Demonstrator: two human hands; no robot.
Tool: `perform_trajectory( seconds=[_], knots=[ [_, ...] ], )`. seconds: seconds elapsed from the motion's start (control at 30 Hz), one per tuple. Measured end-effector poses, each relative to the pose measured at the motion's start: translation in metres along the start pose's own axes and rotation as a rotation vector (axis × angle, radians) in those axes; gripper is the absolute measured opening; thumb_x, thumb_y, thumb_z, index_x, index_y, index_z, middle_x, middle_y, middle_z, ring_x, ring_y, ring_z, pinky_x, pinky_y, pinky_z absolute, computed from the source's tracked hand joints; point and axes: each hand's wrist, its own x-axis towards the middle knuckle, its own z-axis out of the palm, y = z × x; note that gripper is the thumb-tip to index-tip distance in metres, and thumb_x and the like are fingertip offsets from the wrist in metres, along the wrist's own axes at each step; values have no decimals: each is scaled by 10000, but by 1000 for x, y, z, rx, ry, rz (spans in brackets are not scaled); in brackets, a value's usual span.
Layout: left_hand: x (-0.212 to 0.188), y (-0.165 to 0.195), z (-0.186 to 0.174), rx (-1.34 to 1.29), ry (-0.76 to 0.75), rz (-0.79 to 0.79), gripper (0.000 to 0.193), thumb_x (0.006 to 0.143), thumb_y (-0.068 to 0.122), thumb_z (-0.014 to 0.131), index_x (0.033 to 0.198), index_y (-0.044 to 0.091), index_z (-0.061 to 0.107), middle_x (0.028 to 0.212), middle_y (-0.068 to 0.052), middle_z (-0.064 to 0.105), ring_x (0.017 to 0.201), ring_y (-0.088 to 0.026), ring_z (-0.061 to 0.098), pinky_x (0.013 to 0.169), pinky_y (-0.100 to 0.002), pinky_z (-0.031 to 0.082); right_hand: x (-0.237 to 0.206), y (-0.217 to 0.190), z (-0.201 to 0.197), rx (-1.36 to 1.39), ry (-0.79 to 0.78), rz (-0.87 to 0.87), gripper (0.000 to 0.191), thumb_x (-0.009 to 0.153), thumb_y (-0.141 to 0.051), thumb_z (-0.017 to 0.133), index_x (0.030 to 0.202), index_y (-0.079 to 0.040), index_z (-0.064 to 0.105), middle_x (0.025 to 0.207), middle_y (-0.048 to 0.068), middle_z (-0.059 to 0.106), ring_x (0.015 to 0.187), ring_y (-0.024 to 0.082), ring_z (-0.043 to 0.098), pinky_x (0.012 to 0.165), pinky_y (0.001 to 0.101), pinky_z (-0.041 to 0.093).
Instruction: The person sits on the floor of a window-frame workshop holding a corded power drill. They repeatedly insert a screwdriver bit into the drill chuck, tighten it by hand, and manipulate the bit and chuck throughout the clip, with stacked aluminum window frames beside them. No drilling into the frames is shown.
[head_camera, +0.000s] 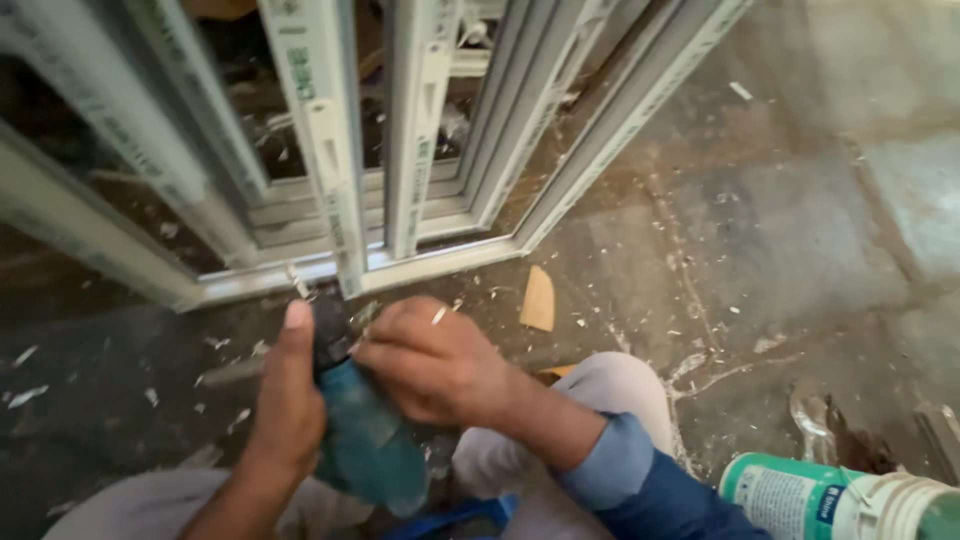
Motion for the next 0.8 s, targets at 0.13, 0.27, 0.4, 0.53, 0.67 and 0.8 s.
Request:
perform_trajectory(
  seconds=[0.13, 0.27, 0.4, 0.53, 0.67, 0.8],
  knots=[
    [-2, 16, 5, -34, -1, 84, 550, 1129, 413, 343, 938, -13, 633, 863, -96, 603, 829, -197, 495, 764, -379, 451, 8, -3, -3, -39, 45, -16, 370, 826, 50, 754, 1178, 20, 644, 1091, 132, 617, 1013, 319, 674, 941, 432, 586],
    [-2, 19, 6, -5, -11, 86, 562, 1125, 427, 350, 855, -1, 596, 790, -94, 574, 775, -198, 475, 717, -370, 454, 12, -5, -4, -66, 63, -12, 388, 817, 63, 744, 1189, 25, 643, 1111, 135, 626, 1008, 321, 679, 951, 433, 591],
    [-6, 22, 11, -139, -4, -3, 538, 1086, 437, 364, 898, 17, 641, 831, -61, 600, 787, -174, 494, 730, -358, 453, 8, -10, -4, -71, 90, 37, 372, 822, 54, 738, 1179, 4, 645, 1130, 143, 635, 1025, 335, 677, 932, 434, 584],
    [-11, 25, 9, -25, 34, 25, 581, 1093, 469, 368, 904, 12, 671, 823, -76, 641, 782, -192, 530, 728, -364, 473, 5, -10, -4, 42, 44, 115, 339, 848, 38, 740, 1174, -16, 660, 1135, 148, 644, 1028, 339, 672, 898, 425, 579],
    [-8, 11, 8, -185, 16, 12, 584, 1075, 469, 366, 1085, 10, 726, 991, -78, 708, 918, -180, 603, 841, -343, 500, -3, -7, 0, 77, 21, 101, 294, 882, 12, 746, 1160, -30, 663, 1147, 141, 645, 1052, 338, 678, 917, 428, 578],
    [1, -5, 4, 283, 89, 730, 569, 1217, 385, 261, 1470, -55, 520, 1491, -237, 560, 1419, -326, 504, 1197, -407, 373, -10, -6, 7, -3, 8, 114, 296, 837, -2, 766, 1120, -64, 708, 1102, 128, 673, 1056, 316, 678, 869, 410, 561]
  ],
)
